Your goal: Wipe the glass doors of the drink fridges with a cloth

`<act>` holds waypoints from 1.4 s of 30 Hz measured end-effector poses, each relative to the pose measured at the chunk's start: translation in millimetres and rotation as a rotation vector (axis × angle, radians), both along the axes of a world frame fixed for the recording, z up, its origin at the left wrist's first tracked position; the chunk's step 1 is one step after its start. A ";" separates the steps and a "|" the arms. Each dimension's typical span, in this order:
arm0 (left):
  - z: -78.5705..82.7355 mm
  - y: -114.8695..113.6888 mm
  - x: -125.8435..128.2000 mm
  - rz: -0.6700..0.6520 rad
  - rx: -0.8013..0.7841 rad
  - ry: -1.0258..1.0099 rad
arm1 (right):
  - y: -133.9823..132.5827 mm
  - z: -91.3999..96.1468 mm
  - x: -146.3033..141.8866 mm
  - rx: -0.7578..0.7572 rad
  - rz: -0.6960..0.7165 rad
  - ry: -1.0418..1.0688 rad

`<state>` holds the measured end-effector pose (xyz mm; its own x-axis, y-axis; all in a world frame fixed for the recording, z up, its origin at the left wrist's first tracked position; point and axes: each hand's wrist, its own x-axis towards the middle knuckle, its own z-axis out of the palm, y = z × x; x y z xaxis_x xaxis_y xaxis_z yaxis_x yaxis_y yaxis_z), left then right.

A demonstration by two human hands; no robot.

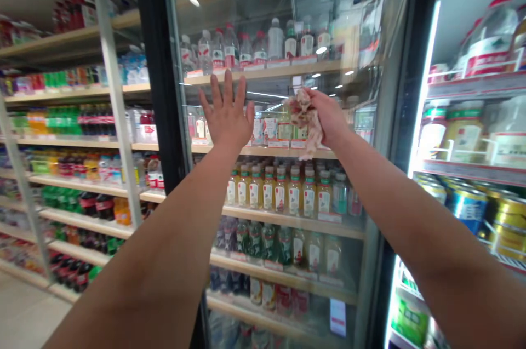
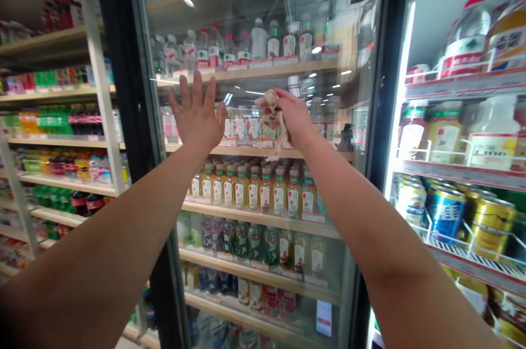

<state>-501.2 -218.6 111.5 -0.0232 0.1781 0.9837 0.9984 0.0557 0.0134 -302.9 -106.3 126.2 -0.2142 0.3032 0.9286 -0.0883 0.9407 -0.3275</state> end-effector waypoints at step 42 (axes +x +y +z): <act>0.3 8.4 -4.5 -0.026 0.028 -0.032 | 13.8 -67.5 2.1 0.479 -0.829 -0.179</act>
